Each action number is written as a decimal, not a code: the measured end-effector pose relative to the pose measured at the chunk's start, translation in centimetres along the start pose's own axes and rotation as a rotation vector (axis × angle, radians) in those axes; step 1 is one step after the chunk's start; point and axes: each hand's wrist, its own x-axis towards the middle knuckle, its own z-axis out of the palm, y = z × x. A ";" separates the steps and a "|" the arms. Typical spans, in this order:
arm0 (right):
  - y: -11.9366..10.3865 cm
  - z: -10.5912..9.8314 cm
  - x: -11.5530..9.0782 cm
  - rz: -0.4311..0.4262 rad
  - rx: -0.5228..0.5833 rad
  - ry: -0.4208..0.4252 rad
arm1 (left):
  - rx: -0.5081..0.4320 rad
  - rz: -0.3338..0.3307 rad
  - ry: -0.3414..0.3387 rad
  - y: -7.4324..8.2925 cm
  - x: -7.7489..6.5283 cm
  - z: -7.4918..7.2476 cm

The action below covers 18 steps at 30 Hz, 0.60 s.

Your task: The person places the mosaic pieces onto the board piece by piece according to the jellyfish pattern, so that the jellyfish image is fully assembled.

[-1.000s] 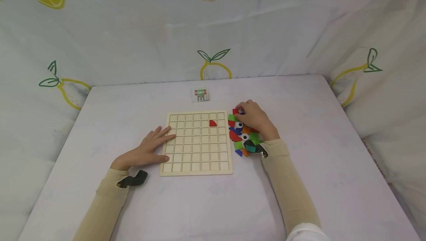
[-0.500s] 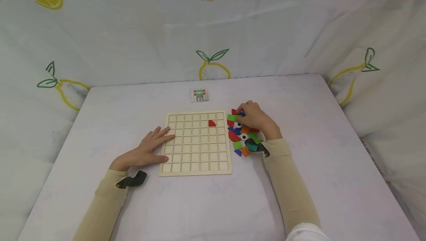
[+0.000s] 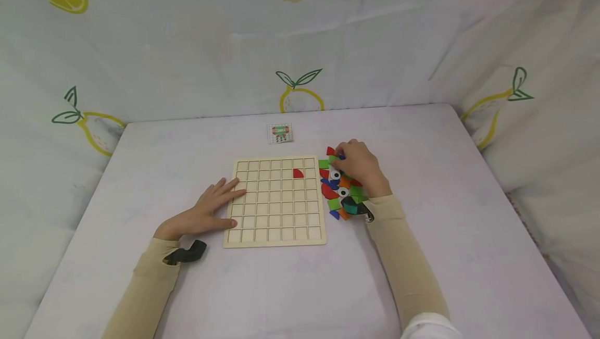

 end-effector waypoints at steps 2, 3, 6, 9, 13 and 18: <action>-0.2 0.0 -0.1 -0.010 -0.015 0.010 | -0.001 -0.003 0.001 0.0 0.0 0.0; -0.2 0.1 -0.1 -0.015 -0.021 0.013 | -0.003 -0.005 0.002 0.0 0.0 0.0; -0.3 0.1 -0.1 -0.012 -0.030 0.018 | -0.006 -0.011 0.003 0.1 0.0 0.1; -0.3 0.1 -0.2 -0.004 -0.037 0.019 | 0.000 -0.010 0.000 0.1 0.0 0.1; -0.3 0.1 -0.2 -0.002 -0.039 0.031 | 0.011 -0.009 0.001 0.2 0.0 0.1; -0.5 0.1 -0.2 -0.017 0.023 0.073 | 0.011 -0.013 0.003 0.3 0.1 0.1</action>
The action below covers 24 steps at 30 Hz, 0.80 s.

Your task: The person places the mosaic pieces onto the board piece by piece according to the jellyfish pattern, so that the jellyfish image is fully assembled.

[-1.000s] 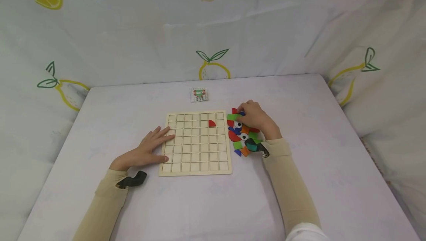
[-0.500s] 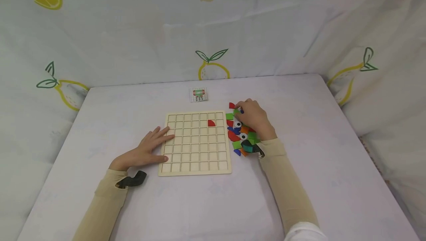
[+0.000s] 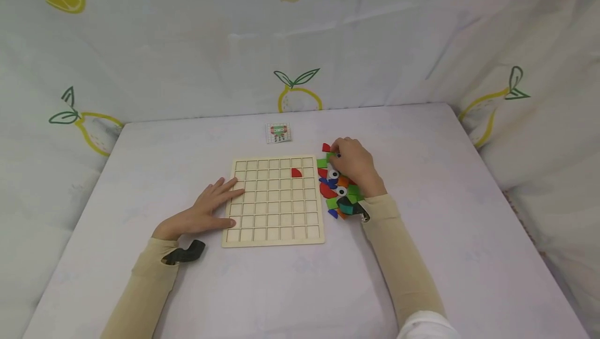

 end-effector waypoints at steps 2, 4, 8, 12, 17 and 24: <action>-0.1 -0.1 0.0 -0.005 0.033 0.017 | 0.004 0.000 0.000 0.0 0.0 0.0; -0.2 -0.2 0.0 -0.005 0.073 0.028 | 0.006 -0.002 0.000 0.0 -0.1 0.0; -0.5 -0.7 0.0 -0.015 0.166 0.022 | 0.005 -0.006 0.001 -0.2 -0.2 0.0; -1.5 -1.4 -0.4 -0.038 0.247 0.037 | 0.000 0.006 -0.006 -0.2 -0.2 -0.1; -2.8 -1.7 -0.5 -0.085 0.307 0.072 | 0.006 0.005 -0.009 -0.1 0.0 -0.1; -4.5 -1.8 0.0 -0.133 0.317 0.037 | 0.011 -0.004 -0.016 0.0 0.0 -0.1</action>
